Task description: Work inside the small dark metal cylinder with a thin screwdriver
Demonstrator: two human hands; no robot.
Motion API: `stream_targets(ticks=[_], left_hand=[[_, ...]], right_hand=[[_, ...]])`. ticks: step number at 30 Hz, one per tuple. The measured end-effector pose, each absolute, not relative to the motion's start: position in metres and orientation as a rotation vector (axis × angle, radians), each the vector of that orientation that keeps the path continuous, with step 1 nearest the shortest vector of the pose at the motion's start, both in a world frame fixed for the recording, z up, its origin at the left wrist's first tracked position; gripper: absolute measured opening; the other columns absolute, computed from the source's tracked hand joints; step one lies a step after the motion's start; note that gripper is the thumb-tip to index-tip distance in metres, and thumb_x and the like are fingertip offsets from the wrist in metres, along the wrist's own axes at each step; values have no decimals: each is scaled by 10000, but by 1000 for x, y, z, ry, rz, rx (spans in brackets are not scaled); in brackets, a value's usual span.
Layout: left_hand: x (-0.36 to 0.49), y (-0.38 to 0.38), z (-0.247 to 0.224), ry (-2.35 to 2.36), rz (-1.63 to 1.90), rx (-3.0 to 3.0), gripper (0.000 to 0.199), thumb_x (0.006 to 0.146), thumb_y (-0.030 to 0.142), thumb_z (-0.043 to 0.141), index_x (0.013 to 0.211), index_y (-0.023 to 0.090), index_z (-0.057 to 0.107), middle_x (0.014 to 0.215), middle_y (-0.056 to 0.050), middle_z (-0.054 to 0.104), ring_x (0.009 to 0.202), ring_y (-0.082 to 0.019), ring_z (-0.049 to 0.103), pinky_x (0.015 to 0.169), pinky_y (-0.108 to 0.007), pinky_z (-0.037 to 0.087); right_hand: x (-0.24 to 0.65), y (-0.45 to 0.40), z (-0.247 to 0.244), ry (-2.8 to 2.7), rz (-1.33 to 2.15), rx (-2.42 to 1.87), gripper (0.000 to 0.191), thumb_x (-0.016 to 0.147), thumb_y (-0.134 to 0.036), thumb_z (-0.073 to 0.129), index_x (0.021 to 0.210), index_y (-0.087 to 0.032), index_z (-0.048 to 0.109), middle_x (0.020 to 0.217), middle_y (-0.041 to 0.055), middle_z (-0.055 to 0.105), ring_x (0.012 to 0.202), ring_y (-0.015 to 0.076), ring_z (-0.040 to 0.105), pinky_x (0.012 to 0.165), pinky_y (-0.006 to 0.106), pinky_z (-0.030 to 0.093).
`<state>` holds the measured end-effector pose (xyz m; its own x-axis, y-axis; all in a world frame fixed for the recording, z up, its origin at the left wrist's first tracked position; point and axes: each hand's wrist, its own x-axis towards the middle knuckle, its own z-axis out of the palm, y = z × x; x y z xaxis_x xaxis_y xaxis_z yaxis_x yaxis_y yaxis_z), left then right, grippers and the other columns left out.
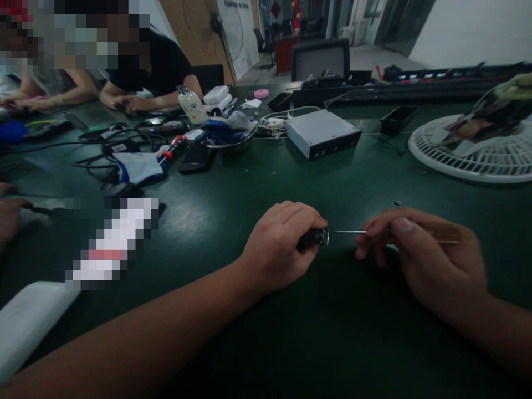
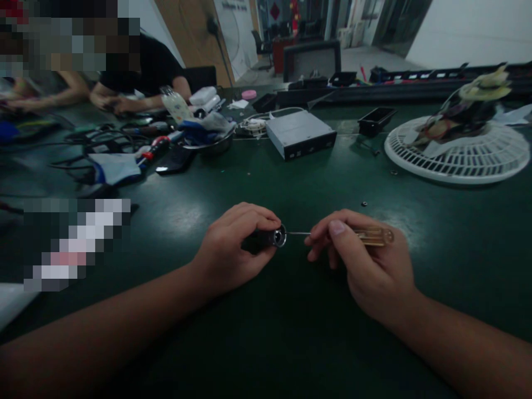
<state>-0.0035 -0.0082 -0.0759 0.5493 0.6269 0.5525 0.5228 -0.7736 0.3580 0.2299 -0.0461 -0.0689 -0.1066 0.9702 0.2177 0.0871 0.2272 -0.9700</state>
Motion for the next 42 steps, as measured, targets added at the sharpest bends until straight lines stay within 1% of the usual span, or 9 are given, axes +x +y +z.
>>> stream_targets(ticks=[4,7,9,14,19,25,30,37,42], left_hand=[[-3,-8,-75,983,1050,2630,215,797,89,678,978,192,623,1016,-54,736,956,-200,686,852,-354,528],[-4,-8,-74,956,1048,2648,218,792,81,679,974,187,624,1025,-52,737,958,-196,686,850,-349,526],[-4,-8,-74,948,1044,2655,222,792,78,676,980,183,625,1030,-53,736,957,-195,685,848,-350,526],[-5,-7,-73,958,1054,2644,229,788,77,678,983,185,625,1031,-55,737,959,-197,685,842,-353,531],[-5,-7,-72,936,1022,2659,217,802,78,676,986,184,631,1045,-53,741,970,-194,687,854,-354,532],[-4,-7,-73,967,1037,2653,207,810,70,669,978,188,644,1044,-53,741,968,-193,685,851,-349,535],[-4,-7,-73,941,1016,2681,254,814,43,663,1016,196,659,1065,-45,745,977,-188,686,853,-342,530],[-4,-6,-75,990,1025,2653,249,810,54,665,1014,195,660,1069,-57,743,993,-199,690,879,-358,545],[-3,-8,-76,1044,1021,2599,321,792,74,677,1093,182,639,1082,-74,730,1014,-219,689,887,-384,566]], right_hand=[[230,-45,-67,-1536,1127,-1006,280,990,-420,590,936,-208,764,862,105,764,679,225,714,465,299,492],[230,-46,-67,-1554,1103,-1018,290,1000,-408,579,896,-208,762,797,88,750,649,203,702,475,285,482],[230,-46,-68,-1501,1055,-1061,301,1009,-406,568,885,-208,760,803,87,751,647,197,702,475,280,477],[231,-45,-68,-1561,1144,-992,277,998,-416,583,984,-210,769,848,94,763,667,212,712,468,289,483],[229,-45,-66,-1519,1043,-1057,309,1014,-405,556,878,-214,757,770,78,742,639,200,694,469,290,473],[230,-46,-67,-1570,1087,-1036,272,1000,-415,578,1008,-213,759,921,101,771,717,222,722,484,297,495],[229,-46,-65,-1550,999,-1074,300,1019,-404,555,882,-220,749,780,67,743,641,189,688,498,288,479],[224,-48,-67,-1446,905,-1120,301,1002,-460,565,898,-243,746,843,99,754,642,238,703,471,345,495],[224,-47,-69,-1394,836,-1176,221,1004,-462,568,1066,-292,695,801,62,735,561,211,678,394,315,450]])
